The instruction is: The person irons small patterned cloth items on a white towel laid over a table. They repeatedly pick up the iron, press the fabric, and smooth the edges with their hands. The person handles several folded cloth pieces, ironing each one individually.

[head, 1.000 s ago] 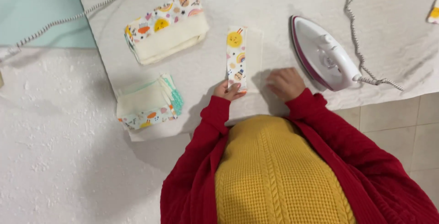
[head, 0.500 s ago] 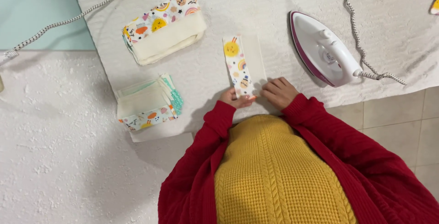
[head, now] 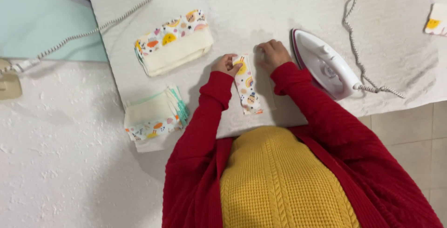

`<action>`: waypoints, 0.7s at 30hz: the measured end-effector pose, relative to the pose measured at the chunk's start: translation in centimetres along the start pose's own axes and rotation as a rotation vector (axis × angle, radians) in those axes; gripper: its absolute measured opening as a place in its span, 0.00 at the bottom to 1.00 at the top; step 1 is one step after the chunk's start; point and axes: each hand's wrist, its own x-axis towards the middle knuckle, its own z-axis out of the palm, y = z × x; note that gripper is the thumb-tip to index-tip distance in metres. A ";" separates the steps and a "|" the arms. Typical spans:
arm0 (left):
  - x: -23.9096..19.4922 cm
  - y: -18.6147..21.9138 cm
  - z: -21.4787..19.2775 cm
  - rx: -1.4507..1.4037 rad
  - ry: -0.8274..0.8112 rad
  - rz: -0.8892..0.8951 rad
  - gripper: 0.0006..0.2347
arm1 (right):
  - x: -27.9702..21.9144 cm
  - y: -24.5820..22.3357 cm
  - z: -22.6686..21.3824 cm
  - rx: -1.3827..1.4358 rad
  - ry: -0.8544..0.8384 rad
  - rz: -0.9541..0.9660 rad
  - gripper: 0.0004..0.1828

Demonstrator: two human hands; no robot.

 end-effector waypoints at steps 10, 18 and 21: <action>-0.2 2.9 0.5 0.233 0.174 0.345 0.14 | 1.7 1.6 0.3 0.132 -0.161 0.150 0.12; 0.2 4.3 0.8 0.428 0.243 0.559 0.10 | 1.3 3.5 2.2 0.154 0.018 0.037 0.09; 0.3 4.1 0.8 0.432 0.257 0.561 0.06 | 0.9 2.8 1.7 0.056 0.070 0.022 0.04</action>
